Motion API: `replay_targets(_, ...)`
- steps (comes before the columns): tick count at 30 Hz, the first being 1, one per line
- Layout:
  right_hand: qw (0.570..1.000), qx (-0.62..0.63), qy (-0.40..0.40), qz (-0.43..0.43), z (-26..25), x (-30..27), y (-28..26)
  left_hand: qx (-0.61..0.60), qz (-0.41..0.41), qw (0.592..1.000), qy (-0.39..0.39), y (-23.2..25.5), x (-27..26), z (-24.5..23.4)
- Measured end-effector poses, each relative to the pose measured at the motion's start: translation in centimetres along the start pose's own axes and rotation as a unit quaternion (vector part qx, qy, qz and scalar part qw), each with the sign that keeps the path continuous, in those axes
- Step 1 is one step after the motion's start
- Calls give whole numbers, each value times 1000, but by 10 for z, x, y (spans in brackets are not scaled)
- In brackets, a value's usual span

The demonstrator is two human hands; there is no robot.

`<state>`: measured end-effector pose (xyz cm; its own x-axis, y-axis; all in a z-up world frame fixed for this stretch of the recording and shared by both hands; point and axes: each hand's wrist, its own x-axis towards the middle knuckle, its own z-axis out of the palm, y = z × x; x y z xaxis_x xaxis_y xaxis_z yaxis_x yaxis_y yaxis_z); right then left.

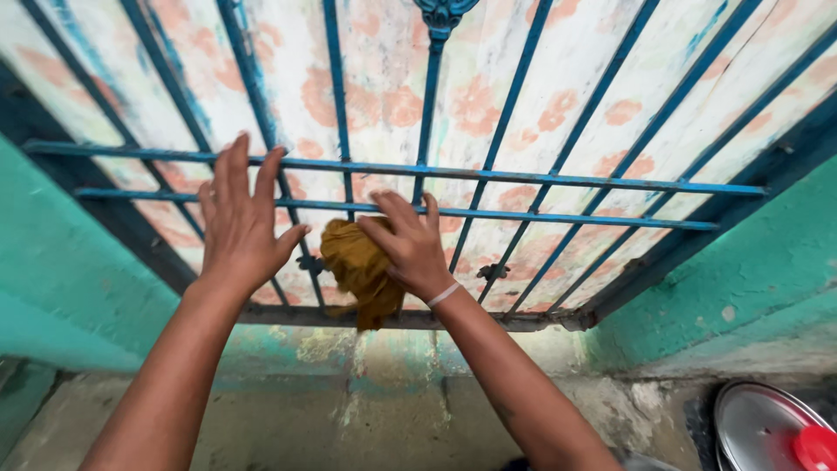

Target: The person cleans a metal gate by wiping its bars with a cloth while holding the gate with one hand.

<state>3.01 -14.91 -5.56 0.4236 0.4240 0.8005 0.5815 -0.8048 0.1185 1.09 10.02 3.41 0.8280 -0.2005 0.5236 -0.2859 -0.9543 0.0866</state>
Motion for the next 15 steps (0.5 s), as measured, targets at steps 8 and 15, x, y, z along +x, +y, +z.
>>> replay_targets(8, 935, 133, 190, 267, -90, -48, 87, 12, -21, 1000, -13, -20, 9, 48)
replay_targets(15, 939, 155, 217, 216, -76, -26, 26, 1, -23, 1000, -1, -11, 11, 43)
